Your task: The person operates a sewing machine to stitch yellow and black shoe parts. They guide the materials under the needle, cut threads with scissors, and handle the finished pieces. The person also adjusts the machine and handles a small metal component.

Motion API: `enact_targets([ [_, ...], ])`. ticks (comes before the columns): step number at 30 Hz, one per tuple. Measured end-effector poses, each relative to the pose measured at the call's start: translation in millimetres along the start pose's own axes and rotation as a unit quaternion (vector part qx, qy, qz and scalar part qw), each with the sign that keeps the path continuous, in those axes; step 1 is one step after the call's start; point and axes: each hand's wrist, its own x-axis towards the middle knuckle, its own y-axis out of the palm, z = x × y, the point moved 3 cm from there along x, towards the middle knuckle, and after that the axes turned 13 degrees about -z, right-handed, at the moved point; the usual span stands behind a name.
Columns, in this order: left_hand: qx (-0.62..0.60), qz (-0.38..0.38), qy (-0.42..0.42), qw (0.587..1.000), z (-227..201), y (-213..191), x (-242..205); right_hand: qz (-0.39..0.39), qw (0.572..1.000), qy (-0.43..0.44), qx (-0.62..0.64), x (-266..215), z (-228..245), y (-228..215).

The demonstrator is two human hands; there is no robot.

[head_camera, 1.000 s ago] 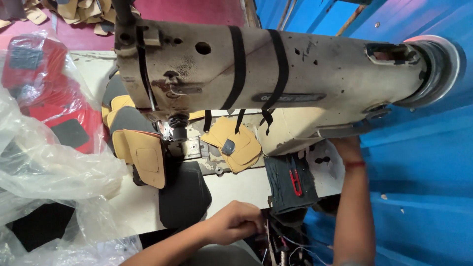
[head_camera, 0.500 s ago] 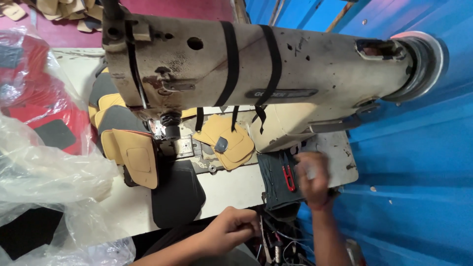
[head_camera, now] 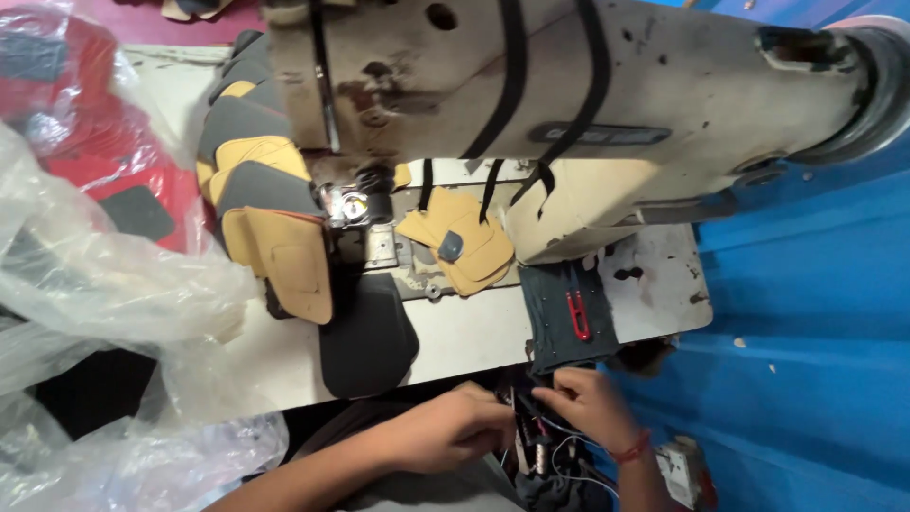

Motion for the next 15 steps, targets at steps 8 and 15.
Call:
enact_targets([
  [8, 0.133, -0.261, 0.027, 0.956, -2.2, -58.8, -26.7, -0.187, 0.975, -0.07, -0.096, 29.3, -18.0, -8.1],
  [15, 0.218, -0.547, -0.001, 0.808, 0.3, -125.3, -81.8, -0.279, 0.948, 0.052, -0.147, 60.7, -62.3, 15.3],
])
